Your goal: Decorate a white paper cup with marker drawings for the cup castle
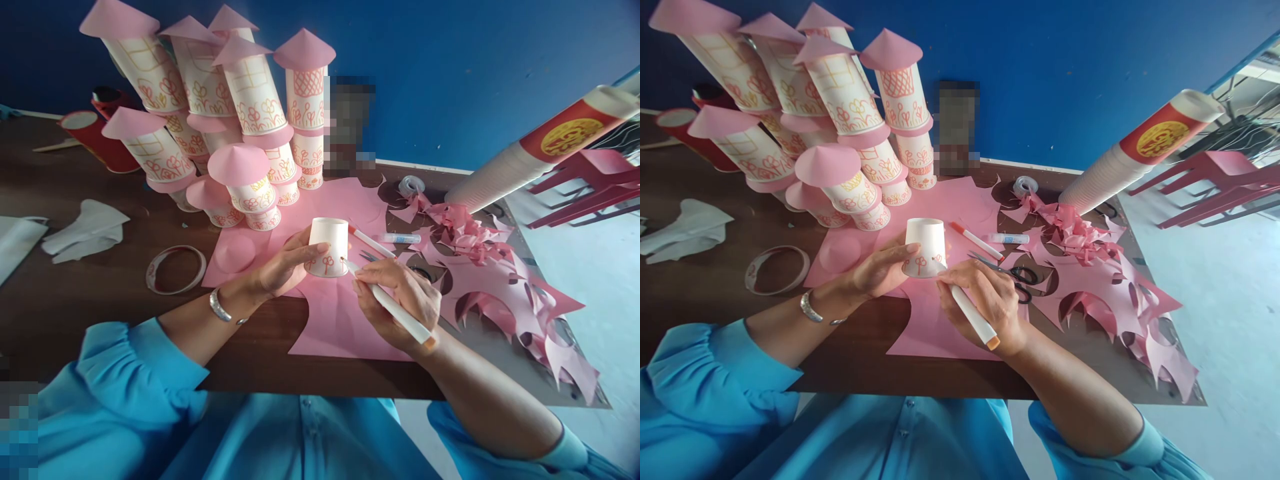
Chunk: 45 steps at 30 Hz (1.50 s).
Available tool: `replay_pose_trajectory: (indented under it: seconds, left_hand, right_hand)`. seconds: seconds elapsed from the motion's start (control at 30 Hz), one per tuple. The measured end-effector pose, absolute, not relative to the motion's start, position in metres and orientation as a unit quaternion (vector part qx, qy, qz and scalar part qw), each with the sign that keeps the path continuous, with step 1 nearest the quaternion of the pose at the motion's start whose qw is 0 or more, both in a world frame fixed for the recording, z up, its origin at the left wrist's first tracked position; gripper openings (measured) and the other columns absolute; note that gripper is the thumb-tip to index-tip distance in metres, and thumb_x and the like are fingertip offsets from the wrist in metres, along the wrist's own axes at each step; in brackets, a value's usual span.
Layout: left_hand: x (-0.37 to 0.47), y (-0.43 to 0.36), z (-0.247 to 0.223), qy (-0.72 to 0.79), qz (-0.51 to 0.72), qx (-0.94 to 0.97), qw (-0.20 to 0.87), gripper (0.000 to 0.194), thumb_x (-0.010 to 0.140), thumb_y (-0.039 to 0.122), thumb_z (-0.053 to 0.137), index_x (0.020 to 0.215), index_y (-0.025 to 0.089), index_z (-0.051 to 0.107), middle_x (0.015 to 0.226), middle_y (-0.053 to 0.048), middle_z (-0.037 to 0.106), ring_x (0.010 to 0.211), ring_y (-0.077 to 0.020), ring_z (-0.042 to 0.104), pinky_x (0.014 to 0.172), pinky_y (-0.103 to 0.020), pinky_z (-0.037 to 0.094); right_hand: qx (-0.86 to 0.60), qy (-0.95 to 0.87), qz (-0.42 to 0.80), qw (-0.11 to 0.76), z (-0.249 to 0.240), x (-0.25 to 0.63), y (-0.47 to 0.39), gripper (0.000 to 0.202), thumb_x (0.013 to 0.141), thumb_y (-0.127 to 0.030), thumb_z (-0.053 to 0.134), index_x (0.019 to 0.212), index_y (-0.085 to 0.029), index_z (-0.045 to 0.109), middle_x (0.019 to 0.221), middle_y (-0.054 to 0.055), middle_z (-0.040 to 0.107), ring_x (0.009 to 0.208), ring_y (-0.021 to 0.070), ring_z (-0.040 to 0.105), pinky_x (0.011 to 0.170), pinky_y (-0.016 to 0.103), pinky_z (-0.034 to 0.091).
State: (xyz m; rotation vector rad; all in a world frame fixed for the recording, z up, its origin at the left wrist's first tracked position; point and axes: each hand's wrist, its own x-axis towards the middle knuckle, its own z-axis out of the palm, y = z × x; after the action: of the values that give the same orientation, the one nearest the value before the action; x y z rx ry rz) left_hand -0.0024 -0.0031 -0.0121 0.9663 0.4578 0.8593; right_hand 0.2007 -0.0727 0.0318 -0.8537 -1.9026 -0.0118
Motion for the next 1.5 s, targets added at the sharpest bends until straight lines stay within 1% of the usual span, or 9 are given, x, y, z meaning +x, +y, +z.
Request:
replay_pose_trajectory:
  seconds: [0.13, 0.33, 0.53, 0.67, 0.87, 1.03, 1.23, 1.4, 1.5]
  left_hand:
    - [-0.0027, -0.0034, -0.0101, 0.213, 0.394, 0.442, 0.777, 0.031, 0.090, 0.047, 0.085, 0.112, 0.025, 0.080, 0.121, -0.009, 0.077, 0.127, -0.0332, 0.067, 0.093, -0.039, 0.057]
    - [-0.0024, -0.0030, -0.0111, 0.205, 0.396, 0.457, 0.770, 0.034, 0.091, 0.052, 0.085, 0.108, 0.023, 0.079, 0.123, -0.010, 0.077, 0.127, -0.0330, 0.068, 0.091, -0.037, 0.058]
    - [-0.0021, -0.0028, -0.0105, 0.209, 0.383, 0.461, 0.772, 0.046, 0.095, 0.052, 0.081, 0.130, 0.023, 0.077, 0.124, -0.012, 0.077, 0.124, -0.0323, 0.070, 0.090, -0.036, 0.058]
    - [-0.0019, -0.0031, -0.0097, 0.207, 0.384, 0.461, 0.773, 0.044, 0.094, 0.053, 0.082, 0.128, 0.024, 0.078, 0.124, -0.010, 0.077, 0.119, -0.0311, 0.071, 0.090, -0.037, 0.059]
    - [-0.0018, -0.0023, -0.0111, 0.226, 0.376, 0.459, 0.773, 0.058, 0.090, 0.057, 0.084, 0.136, 0.022, 0.076, 0.127, -0.012, 0.076, 0.118, -0.0318, 0.071, 0.094, -0.039, 0.059]
    - [-0.0026, -0.0012, -0.0136, 0.226, 0.379, 0.454, 0.774, 0.055, 0.092, 0.054, 0.084, 0.136, 0.023, 0.075, 0.125, -0.011, 0.077, 0.118, -0.0300, 0.071, 0.098, -0.039, 0.057]
    - [-0.0043, 0.0002, -0.0173, 0.218, 0.372, 0.452, 0.781, 0.055, 0.094, 0.052, 0.083, 0.140, 0.024, 0.074, 0.128, -0.012, 0.077, 0.126, -0.0316, 0.069, 0.102, -0.039, 0.056]
    - [-0.0040, -0.0001, -0.0186, 0.216, 0.382, 0.455, 0.774, 0.046, 0.093, 0.053, 0.083, 0.129, 0.024, 0.078, 0.124, -0.010, 0.079, 0.121, -0.0306, 0.071, 0.101, -0.039, 0.057]
    - [-0.0037, -0.0008, -0.0185, 0.215, 0.390, 0.450, 0.774, 0.042, 0.094, 0.050, 0.082, 0.127, 0.024, 0.079, 0.123, -0.010, 0.079, 0.118, -0.0297, 0.072, 0.099, -0.038, 0.057]
  right_hand:
    - [-0.358, -0.788, -0.009, 0.501, 0.0315, 0.2009, -0.0727, 0.021, 0.098, -0.008, 0.072, 0.108, -0.026, 0.067, 0.083, -0.002, 0.080, 0.067, 0.0162, 0.079, 0.058, 0.026, 0.063]
    - [-0.366, -0.792, -0.022, 0.489, 0.0307, 0.2010, -0.0731, 0.019, 0.100, -0.010, 0.072, 0.109, -0.026, 0.067, 0.081, -0.002, 0.079, 0.067, 0.0161, 0.079, 0.056, 0.026, 0.064]
    - [-0.370, -0.791, -0.023, 0.487, 0.0305, 0.2016, -0.0727, 0.019, 0.100, -0.010, 0.071, 0.110, -0.026, 0.067, 0.082, -0.002, 0.080, 0.067, 0.0162, 0.079, 0.056, 0.026, 0.064]
    - [-0.368, -0.794, -0.021, 0.483, 0.0310, 0.2020, -0.0725, 0.019, 0.101, -0.010, 0.071, 0.111, -0.026, 0.067, 0.083, -0.002, 0.080, 0.067, 0.0164, 0.079, 0.057, 0.027, 0.064]
    - [-0.369, -0.793, -0.024, 0.484, 0.0293, 0.2012, -0.0723, 0.022, 0.101, -0.010, 0.072, 0.112, -0.027, 0.066, 0.084, -0.002, 0.080, 0.069, 0.0169, 0.079, 0.057, 0.028, 0.064]
    - [-0.373, -0.791, -0.021, 0.484, 0.0284, 0.2009, -0.0726, 0.021, 0.100, -0.010, 0.072, 0.111, -0.027, 0.066, 0.083, -0.002, 0.079, 0.069, 0.0170, 0.080, 0.057, 0.028, 0.064]
    - [-0.378, -0.793, -0.021, 0.477, 0.0307, 0.2007, -0.0735, 0.024, 0.098, -0.009, 0.074, 0.111, -0.028, 0.067, 0.082, -0.003, 0.080, 0.070, 0.0178, 0.080, 0.059, 0.027, 0.064]
    - [-0.377, -0.799, -0.015, 0.468, 0.0322, 0.2005, -0.0743, 0.018, 0.100, -0.011, 0.072, 0.108, -0.027, 0.067, 0.083, -0.002, 0.081, 0.070, 0.0181, 0.082, 0.059, 0.027, 0.065]
    - [-0.371, -0.802, -0.007, 0.469, 0.0330, 0.2000, -0.0744, 0.018, 0.101, -0.010, 0.071, 0.107, -0.027, 0.066, 0.082, -0.003, 0.081, 0.069, 0.0166, 0.081, 0.057, 0.026, 0.063]
